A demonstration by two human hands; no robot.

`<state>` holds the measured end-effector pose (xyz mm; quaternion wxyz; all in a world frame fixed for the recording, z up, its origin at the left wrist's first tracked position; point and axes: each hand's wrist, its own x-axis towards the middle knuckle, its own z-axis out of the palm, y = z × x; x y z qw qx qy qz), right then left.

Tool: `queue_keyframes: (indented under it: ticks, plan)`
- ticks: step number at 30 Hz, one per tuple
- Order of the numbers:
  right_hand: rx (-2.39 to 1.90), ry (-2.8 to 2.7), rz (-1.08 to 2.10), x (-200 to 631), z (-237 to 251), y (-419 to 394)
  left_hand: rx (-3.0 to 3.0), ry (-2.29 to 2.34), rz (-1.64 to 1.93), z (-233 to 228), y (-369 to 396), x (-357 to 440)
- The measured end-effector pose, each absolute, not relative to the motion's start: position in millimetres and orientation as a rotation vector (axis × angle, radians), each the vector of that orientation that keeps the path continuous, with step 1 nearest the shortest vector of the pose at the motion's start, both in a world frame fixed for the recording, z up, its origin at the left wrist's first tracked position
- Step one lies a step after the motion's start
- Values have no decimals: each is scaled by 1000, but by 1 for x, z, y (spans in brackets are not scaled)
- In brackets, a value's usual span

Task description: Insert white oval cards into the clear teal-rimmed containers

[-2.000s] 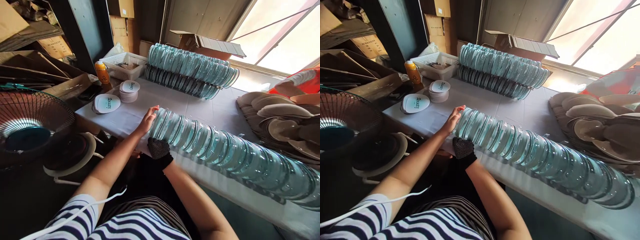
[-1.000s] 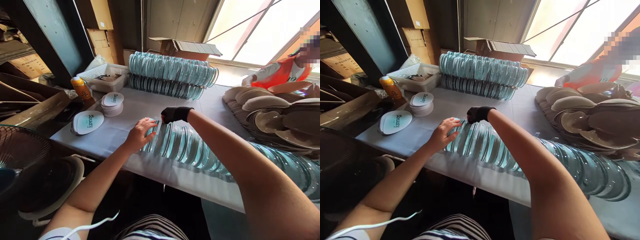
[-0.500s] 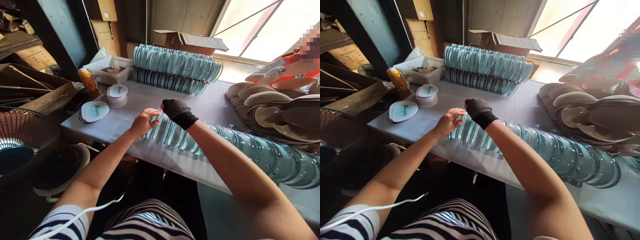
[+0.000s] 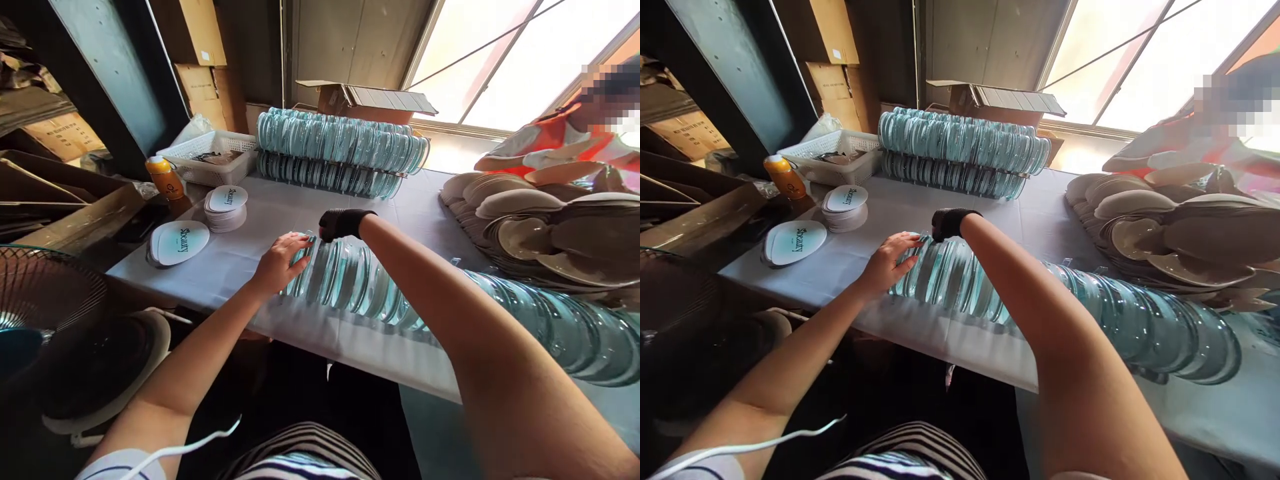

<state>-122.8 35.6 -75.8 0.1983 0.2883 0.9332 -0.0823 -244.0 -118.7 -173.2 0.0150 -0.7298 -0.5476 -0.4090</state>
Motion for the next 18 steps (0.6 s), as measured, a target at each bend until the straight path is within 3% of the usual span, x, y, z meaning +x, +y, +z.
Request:
queue_keyframes:
  ticks: [2, 7, 12, 18]
  plan:
    - [760, 2624, -302, -124, -76, 35, -2268, -1719, -1272, -172, -120, -244]
    - [714, 2748, 90, -124, -77, 31, -2292, -1700, -1262, -172, -121, -244]
    - [698, 2893, -38, -104, -70, 13, -2278, -1691, -1284, -173, -118, -245]
    - [831, 2963, -4, -72, -86, -69, -2316, -1729, -1250, -170, -118, -246]
